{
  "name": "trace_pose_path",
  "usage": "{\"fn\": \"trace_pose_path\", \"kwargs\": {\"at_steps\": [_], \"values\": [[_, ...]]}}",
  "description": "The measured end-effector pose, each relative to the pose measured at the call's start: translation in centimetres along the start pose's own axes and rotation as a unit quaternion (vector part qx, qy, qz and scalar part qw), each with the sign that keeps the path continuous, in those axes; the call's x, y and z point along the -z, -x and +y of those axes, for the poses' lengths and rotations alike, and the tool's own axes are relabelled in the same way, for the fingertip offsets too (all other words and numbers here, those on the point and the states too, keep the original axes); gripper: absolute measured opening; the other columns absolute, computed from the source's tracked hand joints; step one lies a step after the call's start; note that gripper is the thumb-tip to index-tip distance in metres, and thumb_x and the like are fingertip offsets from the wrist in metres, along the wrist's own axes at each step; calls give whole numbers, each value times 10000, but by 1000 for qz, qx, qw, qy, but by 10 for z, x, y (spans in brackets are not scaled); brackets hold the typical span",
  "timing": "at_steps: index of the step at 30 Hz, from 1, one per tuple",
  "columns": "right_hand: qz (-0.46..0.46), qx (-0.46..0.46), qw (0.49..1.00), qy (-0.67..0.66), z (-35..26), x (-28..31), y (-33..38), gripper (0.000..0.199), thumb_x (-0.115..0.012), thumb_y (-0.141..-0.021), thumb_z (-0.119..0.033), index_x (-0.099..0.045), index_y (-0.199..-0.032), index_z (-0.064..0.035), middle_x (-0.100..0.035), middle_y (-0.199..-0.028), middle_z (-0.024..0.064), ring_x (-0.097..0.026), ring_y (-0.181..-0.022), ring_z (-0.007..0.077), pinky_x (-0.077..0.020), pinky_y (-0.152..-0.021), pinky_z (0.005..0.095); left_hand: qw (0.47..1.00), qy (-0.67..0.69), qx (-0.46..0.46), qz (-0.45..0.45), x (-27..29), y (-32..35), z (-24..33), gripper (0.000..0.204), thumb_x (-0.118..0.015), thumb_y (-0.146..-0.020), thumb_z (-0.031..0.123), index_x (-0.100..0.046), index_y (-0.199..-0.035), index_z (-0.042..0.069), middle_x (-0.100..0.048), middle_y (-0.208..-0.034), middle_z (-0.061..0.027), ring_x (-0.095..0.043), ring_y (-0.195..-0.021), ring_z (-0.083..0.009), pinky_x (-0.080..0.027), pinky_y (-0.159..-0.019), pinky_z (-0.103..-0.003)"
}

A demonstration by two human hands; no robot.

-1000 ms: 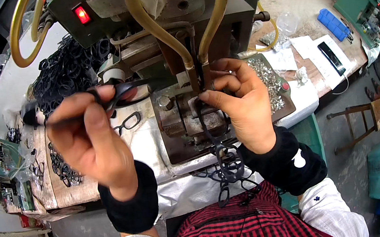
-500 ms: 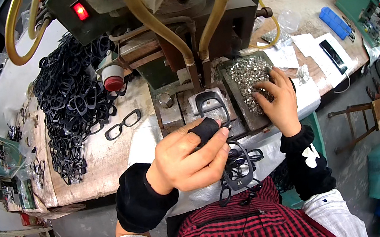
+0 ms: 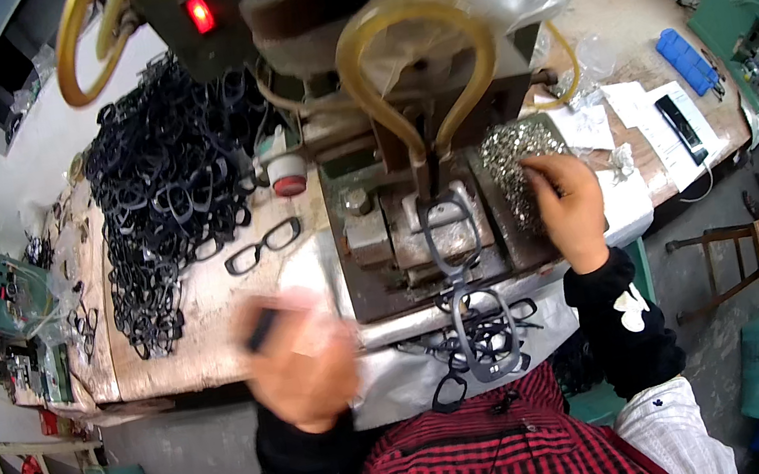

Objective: The person repeatedly picks up black rubber rings and small metallic components, places them into a press machine, and removes the assembled parts. The process is continuous and repetitive, with the person handling the components by hand.

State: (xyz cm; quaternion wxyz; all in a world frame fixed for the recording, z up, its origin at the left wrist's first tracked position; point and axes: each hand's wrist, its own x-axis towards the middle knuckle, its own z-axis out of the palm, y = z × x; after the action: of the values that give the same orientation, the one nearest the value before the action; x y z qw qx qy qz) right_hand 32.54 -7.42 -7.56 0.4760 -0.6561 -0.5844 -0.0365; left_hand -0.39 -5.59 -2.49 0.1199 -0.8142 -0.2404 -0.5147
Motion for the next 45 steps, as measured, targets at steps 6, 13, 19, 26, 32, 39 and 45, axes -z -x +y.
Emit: {"fn": "trace_pose_path", "kwargs": {"at_steps": [6, 13, 19, 26, 32, 39, 45], "values": [[2, -112, 992, -65, -8, 5, 2, 113, -686, -854, -24, -735, -951, 6, -725, -897, 140, -687, -812, 268, -521, -761, 336, 979, -147, 122, -65, 15, -24, -110, 158, -724, -769, -36, -710, -900, 52, -691, -987, -78, -612, -953, -270, -457, -835, -362], [39, -74, 996, -20, -4, 13, 19, 127, -668, -849, -2, -732, -959, -7, -722, -911, 142, -684, -860, 277, -516, -799, 352, 901, -249, 88, -344, -40, 95, -202, 40, -627, -718, 56, -665, -709, 61, -618, -850, -98, -585, -898, -305, -480, -751, -419], [64, -173, 982, -41, -2, 49, 44, 137, -664, -855, 8, -708, -985, 17, -687, -923, 103, -644, -869, 213, -494, -787, 312, 908, -124, 326, -232, -19, 73, -160, 118, -695, -767, 35, -596, -831, 51, -660, -793, -113, -640, -738, -299, -505, -645, -390], [7, -166, 953, -252, -54, 7, -18, 162, -638, -898, 0, -712, -1037, 35, -722, -935, 96, -661, -869, 154, -499, -813, 263, 737, 415, 532, 45, -36, 32, -108, 168, -628, -963, 61, -541, -1107, 62, -657, -858, -53, -589, -641, -94, -418, -548, -211], [-35, -230, 928, -290, -60, -9, -21, 155, -672, -895, -40, -724, -1025, 26, -730, -931, 70, -658, -829, 113, -516, -778, 256, 752, 458, 437, 183, -15, -31, -22, 145, -536, -1029, 149, -564, -1146, 67, -631, -864, -61, -589, -686, -132, -472, -550, -252], [-25, -125, 938, -323, -106, -16, -24, 293, -703, -844, -23, -697, -1132, 27, -729, -1052, 113, -674, -928, 165, -511, -872, 277, 703, 555, 165, -412, -18, -64, 50, 268, -703, -920, 181, -646, -1076, -30, -660, -860, -178, -664, -743, -349, -549, -714, -372], [23, -121, 914, -386, -111, -25, -15, 567, -755, -800, 2, -559, -1330, 42, -721, -941, 81, -638, -963, 112, -488, -906, 245, 842, 459, 245, 144, -9, -81, 18, 322, -523, -995, 69, -455, -1296, -21, -615, -840, -141, -617, -658, -174, -537, -577, -284]]}}
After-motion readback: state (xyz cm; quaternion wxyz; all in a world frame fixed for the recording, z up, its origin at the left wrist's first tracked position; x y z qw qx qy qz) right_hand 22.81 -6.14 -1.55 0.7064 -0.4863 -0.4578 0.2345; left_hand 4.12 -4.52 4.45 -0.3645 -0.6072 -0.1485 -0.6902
